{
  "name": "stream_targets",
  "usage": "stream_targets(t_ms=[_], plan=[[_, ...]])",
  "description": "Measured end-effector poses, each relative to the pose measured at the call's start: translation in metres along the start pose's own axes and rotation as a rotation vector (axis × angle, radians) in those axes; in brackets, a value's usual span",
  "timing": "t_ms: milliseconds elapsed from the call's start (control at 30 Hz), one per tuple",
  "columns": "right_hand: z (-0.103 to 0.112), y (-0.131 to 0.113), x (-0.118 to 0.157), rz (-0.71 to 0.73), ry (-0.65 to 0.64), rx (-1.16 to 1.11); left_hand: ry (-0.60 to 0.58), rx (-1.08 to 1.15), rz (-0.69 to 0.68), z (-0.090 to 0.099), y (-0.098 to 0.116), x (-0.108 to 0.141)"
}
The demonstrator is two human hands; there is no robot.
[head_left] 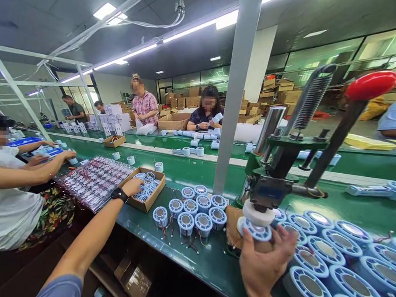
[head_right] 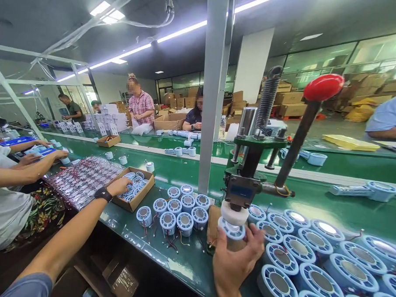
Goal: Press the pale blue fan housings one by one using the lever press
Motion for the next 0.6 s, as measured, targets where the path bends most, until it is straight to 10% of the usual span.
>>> stream_targets(t_ms=[133,400,600], plan=[[-0.035,-0.041,0.033,0.207,-0.381,-0.064,0.004,0.002,0.046,-0.006,-0.006,-0.002],[-0.215,-0.053,-0.008,0.125,-1.14,0.101,0.305,-0.018,0.197,0.034,0.011,0.059],[-0.267,-0.051,0.007,0.194,-1.305,0.159,0.386,0.163,0.168,-0.033,0.059,0.148]])
Point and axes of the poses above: each hand's wrist, its own x-axis away from the middle knuckle, its own z-axis out of the back of the hand, y = z × x, the point moved 4 cm from there along -x, towards the middle knuckle, and after that the axes turned 12 degrees about -x, right-handed, at the moved point
